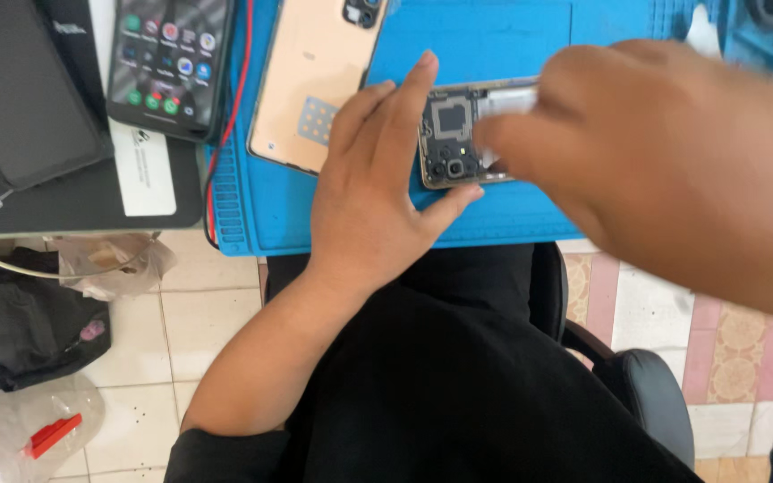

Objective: The person pries open the back cover of a smartphone using a plastic pick, working around the edges, then removes the back cover and lifts out the battery. They then use a screwdriver to unscrew screws from the exposed internal frame while holding the phone steady on a blue repair mat.

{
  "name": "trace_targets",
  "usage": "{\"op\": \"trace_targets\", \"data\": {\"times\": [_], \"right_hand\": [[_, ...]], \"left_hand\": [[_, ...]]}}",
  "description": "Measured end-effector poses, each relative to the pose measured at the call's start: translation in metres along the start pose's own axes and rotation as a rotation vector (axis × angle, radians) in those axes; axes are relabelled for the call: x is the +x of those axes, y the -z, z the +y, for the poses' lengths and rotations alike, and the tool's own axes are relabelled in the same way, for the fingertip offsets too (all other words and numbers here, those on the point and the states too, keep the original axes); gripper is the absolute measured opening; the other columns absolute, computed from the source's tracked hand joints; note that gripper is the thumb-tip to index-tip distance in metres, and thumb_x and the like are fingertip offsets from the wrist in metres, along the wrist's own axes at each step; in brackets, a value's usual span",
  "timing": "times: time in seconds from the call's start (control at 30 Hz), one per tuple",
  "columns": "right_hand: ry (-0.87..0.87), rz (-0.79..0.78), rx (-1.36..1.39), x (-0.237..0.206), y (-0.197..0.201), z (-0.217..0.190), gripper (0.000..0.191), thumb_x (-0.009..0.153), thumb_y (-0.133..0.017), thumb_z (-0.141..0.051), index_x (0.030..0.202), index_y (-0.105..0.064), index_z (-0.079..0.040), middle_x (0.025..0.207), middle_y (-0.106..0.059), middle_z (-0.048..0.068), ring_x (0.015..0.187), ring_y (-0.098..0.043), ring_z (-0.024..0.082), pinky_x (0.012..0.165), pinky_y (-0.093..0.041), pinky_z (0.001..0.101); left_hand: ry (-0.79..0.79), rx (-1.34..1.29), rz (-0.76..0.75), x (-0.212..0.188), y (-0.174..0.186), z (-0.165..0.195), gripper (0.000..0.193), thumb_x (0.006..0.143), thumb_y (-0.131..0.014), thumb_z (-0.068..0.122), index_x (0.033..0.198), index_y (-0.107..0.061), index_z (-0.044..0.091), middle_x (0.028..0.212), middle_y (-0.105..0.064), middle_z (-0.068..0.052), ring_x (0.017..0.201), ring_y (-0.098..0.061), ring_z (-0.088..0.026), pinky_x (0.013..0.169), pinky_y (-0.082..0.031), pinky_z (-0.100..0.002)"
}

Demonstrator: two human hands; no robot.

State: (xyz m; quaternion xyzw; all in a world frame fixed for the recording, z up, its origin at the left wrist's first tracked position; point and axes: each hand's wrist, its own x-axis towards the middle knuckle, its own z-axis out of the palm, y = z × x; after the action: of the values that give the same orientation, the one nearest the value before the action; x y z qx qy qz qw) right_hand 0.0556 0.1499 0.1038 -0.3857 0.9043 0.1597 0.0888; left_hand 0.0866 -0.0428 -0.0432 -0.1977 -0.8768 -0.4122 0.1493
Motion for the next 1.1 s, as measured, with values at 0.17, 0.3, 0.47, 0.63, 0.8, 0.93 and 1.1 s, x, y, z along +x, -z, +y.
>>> {"op": "trace_targets", "data": {"times": [0.17,0.3,0.47,0.63,0.8,0.93,1.1], "right_hand": [[0.085,0.302,0.340,-0.004,-0.011,0.004,0.026,0.083,-0.073,-0.011,0.108,-0.068,-0.005,0.087,-0.062,0.011,0.077,-0.065,0.027,0.061,-0.052,0.0381],[-0.004,0.374,0.575,0.002,-0.006,-0.002,0.023,0.085,-0.075,-0.013,0.105,-0.067,-0.007,0.085,-0.065,0.009,0.078,-0.065,0.028,0.062,-0.052,0.0386],[-0.137,0.094,0.332,0.007,0.002,-0.001,0.024,0.089,-0.068,-0.029,0.109,-0.068,-0.015,0.077,-0.063,0.005,0.076,-0.066,0.027,0.063,-0.053,0.0400],[0.070,0.279,0.374,-0.003,-0.002,0.003,0.046,0.077,-0.069,-0.014,0.123,-0.067,-0.013,0.091,-0.063,0.007,0.083,-0.065,0.030,0.068,-0.054,0.0393],[-0.111,0.014,0.306,-0.005,-0.006,0.001,0.042,0.089,-0.067,-0.023,0.131,-0.063,-0.024,0.095,-0.063,0.002,0.090,-0.066,0.024,0.068,-0.054,0.0347],[-0.199,-0.055,0.315,-0.004,-0.001,0.000,0.041,0.089,-0.062,-0.035,0.130,-0.064,-0.027,0.100,-0.065,0.001,0.092,-0.066,0.025,0.074,-0.054,0.0344],[0.012,0.222,0.404,-0.004,0.001,-0.001,0.036,0.075,-0.070,-0.013,0.111,-0.069,-0.013,0.103,-0.063,0.009,0.090,-0.065,0.030,0.069,-0.055,0.0400]], "left_hand": [[0.011,-0.018,-0.011,-0.001,0.001,0.000,0.108,0.081,-0.095,0.035,0.161,-0.027,0.009,0.138,-0.059,-0.011,0.141,-0.048,-0.034,0.122,-0.042,-0.045],[0.033,-0.021,-0.017,0.007,0.007,0.004,0.104,0.076,-0.092,0.034,0.158,-0.033,0.007,0.137,-0.061,-0.015,0.136,-0.049,-0.038,0.117,-0.042,-0.047],[0.046,-0.028,-0.016,0.012,0.008,0.007,0.100,0.074,-0.091,0.034,0.154,-0.037,0.005,0.134,-0.062,-0.016,0.135,-0.050,-0.038,0.112,-0.043,-0.046],[0.019,-0.019,0.016,0.006,0.006,0.002,0.098,0.077,-0.091,0.035,0.155,-0.039,0.006,0.134,-0.062,-0.015,0.136,-0.051,-0.036,0.115,-0.045,-0.045],[0.026,-0.014,-0.009,0.008,0.006,0.004,0.101,0.074,-0.091,0.037,0.154,-0.039,0.004,0.134,-0.062,-0.015,0.135,-0.051,-0.037,0.114,-0.044,-0.045],[0.026,0.010,-0.023,0.008,0.006,0.004,0.100,0.075,-0.091,0.038,0.154,-0.039,0.005,0.135,-0.062,-0.015,0.135,-0.050,-0.038,0.114,-0.043,-0.046],[0.024,0.007,-0.032,0.005,0.005,0.003,0.100,0.077,-0.091,0.039,0.155,-0.038,0.005,0.138,-0.061,-0.014,0.137,-0.049,-0.037,0.116,-0.043,-0.046]]}}
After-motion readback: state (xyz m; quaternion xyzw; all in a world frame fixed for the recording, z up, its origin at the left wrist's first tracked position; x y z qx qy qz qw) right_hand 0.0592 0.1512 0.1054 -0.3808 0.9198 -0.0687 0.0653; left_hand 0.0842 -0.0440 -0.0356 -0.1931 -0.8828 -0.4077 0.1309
